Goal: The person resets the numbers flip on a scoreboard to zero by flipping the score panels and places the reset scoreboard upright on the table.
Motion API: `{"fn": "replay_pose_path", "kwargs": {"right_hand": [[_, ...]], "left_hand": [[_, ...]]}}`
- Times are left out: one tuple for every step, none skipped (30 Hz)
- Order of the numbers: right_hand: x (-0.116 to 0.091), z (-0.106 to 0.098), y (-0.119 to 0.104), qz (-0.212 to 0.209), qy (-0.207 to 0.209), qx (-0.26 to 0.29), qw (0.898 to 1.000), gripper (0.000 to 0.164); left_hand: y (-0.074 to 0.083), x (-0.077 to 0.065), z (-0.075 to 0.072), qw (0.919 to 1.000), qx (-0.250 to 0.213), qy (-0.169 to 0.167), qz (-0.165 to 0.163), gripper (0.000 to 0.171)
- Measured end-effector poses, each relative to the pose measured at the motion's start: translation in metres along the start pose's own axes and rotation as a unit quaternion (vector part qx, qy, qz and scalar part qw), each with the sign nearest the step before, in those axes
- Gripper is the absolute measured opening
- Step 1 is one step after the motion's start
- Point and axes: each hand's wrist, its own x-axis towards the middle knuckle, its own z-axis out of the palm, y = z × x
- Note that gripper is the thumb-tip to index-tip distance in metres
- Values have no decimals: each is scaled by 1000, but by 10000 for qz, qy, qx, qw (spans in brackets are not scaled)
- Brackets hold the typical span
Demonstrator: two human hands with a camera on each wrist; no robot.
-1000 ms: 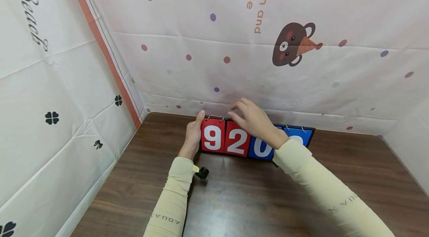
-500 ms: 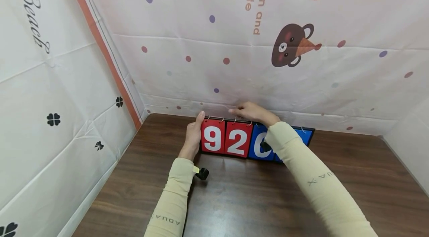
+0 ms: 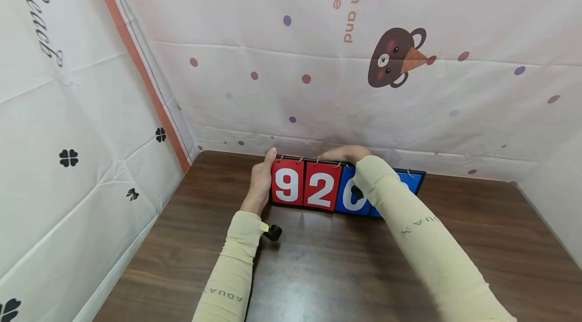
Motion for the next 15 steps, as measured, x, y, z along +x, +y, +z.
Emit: {"fn": "replay_pose_path", "kwargs": {"right_hand": [[4, -2, 3, 132, -31, 107, 9999, 77], [10, -5, 6, 225, -60, 240, 9994, 78], [19, -7, 11, 308, -100, 375, 9988, 78], [26, -10, 16, 357, -176, 434, 9983, 79], [38, -13, 23, 403, -243, 578, 9972, 78], [50, -15, 31, 449, -300, 728, 9959, 78], [62, -17, 38, 480, -367, 871, 9944, 77], [70, -19, 44, 449, -452, 891, 9940, 78], [77, -20, 48, 426, -518, 875, 9939, 80], [80, -21, 51, 401, -564, 843, 9940, 81], [81, -21, 52, 410, -510, 859, 9942, 82], [78, -20, 50, 394, -442, 762, 9953, 84], [68, -18, 44, 343, -402, 589, 9969, 85], [56, -16, 37, 280, -371, 405, 9981, 85], [45, -14, 30, 203, -350, 220, 9989, 85]], "left_hand": [[0, 1, 0, 10000, -8, 13, -11, 57], [0, 1, -1, 10000, -6, 26, -17, 58], [0, 1, -1, 10000, 5, 29, -27, 58], [-1, 2, -1, 10000, 4, 32, -31, 59], [-1, 2, -1, 10000, 15, 40, -36, 59], [-1, 2, -1, 10000, 16, 45, -40, 59], [-1, 2, -1, 10000, 17, 38, -38, 59], [-1, 2, -1, 10000, 22, 21, -40, 59], [-1, 1, 0, 10000, 22, 8, -42, 59], [-1, 1, 0, 10000, 19, -5, -39, 59], [0, 1, 0, 10000, 18, -12, -34, 59], [0, 1, 0, 10000, 23, -17, -28, 59], [0, 1, 0, 10000, 24, -23, -20, 59], [0, 1, 0, 10000, 13, -23, -12, 59], [0, 1, 0, 10000, -3, -19, -9, 58]]}}
